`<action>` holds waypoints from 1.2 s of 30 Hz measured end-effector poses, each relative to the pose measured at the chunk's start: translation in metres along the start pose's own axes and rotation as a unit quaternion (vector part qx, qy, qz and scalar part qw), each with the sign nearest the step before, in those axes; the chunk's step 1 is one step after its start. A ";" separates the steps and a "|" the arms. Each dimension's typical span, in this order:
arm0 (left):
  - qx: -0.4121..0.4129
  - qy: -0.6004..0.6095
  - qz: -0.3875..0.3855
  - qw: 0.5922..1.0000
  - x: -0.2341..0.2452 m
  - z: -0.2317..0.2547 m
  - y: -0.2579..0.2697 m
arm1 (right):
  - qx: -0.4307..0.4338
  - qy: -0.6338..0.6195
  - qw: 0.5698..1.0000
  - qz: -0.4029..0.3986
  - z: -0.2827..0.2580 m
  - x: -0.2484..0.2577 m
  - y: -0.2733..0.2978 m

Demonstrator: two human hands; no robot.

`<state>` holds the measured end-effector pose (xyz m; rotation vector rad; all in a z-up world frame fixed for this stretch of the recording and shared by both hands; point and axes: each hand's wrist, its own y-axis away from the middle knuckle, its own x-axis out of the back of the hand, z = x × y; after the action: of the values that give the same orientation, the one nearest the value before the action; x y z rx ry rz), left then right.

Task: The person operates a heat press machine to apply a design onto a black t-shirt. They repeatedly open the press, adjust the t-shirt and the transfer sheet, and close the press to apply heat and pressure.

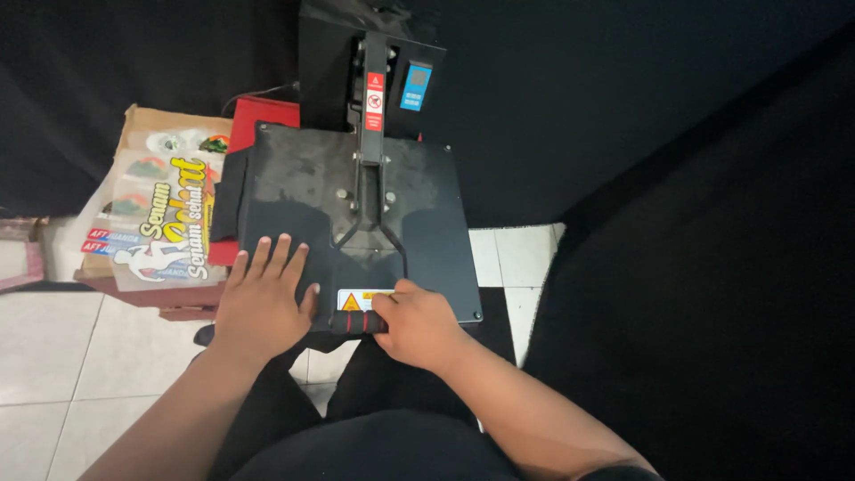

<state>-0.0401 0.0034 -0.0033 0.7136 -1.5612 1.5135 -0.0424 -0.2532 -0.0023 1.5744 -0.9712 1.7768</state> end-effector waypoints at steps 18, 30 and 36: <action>0.064 0.057 -0.234 0.968 0.006 -0.012 -0.001 | 0.038 -0.024 0.974 0.221 0.001 -0.008 -0.003; 0.049 0.001 -0.391 0.919 0.026 -0.015 -0.021 | 0.042 -0.109 0.974 0.195 0.009 0.051 -0.009; 0.012 -0.047 -0.346 0.937 0.021 -0.017 -0.018 | 0.099 -0.164 0.967 0.167 0.005 0.104 -0.002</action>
<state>-0.0324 0.0210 0.0232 1.2106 -1.1671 0.9765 -0.0533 -0.2608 0.1012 1.9707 -1.3147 1.9192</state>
